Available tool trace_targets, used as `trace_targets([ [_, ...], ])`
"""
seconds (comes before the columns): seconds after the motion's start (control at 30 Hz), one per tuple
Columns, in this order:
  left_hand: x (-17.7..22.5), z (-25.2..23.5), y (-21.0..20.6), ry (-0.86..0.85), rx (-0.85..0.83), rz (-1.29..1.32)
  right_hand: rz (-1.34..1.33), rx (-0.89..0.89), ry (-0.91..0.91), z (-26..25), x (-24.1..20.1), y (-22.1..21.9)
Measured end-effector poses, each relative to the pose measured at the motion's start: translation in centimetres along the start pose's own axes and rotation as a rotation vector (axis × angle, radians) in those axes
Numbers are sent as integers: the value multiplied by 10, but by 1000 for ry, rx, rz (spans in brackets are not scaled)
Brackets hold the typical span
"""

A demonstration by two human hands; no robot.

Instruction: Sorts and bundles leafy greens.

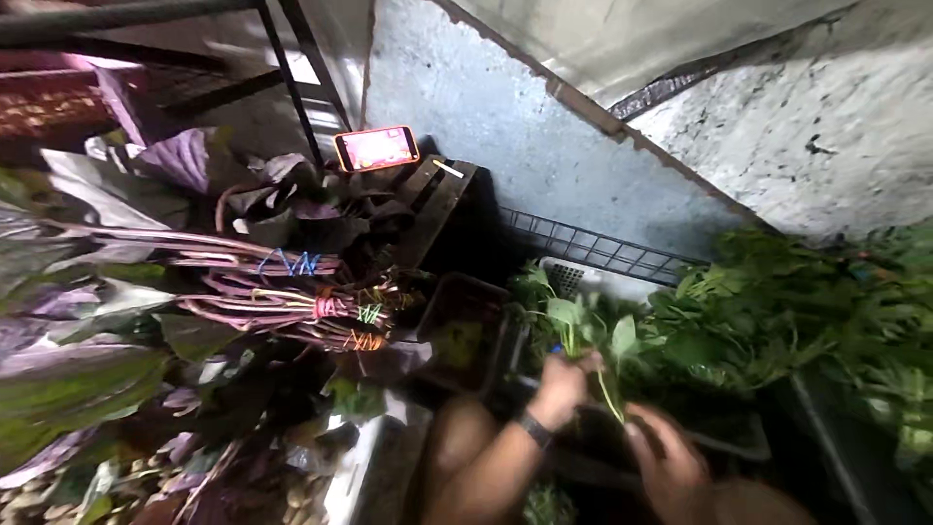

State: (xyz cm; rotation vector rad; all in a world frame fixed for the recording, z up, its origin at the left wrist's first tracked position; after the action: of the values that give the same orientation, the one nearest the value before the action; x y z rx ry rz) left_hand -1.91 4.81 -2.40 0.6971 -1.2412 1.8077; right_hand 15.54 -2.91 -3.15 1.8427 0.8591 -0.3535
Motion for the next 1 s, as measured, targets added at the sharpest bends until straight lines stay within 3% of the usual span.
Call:
trace_targets([
  [0.33,29,9,21,-260,17,175,-144,-110,12,-7,-23,15],
  [0.7,32,-1,17,-328,111,214,5,-118,-128,-18,-24,52],
  [0.87,27,-4,20,-385,16,152,182,-133,-138,-46,22,59],
  [1.0,26,2,17,-389,-79,156,-77,-125,-262,-62,-9,52],
])
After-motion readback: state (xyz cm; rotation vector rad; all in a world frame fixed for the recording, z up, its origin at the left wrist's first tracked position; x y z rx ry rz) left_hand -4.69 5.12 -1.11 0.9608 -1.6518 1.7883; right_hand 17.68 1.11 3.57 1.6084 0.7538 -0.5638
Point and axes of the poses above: each hand's wrist, its own z-axis away from the middle knuckle, its own y-axis out of the back of the hand, x = y × z, the point moved 1 cm from there along -z, towards the middle knuckle, and after that the axes turned 9 degrees about z, right-handed, at the moved point
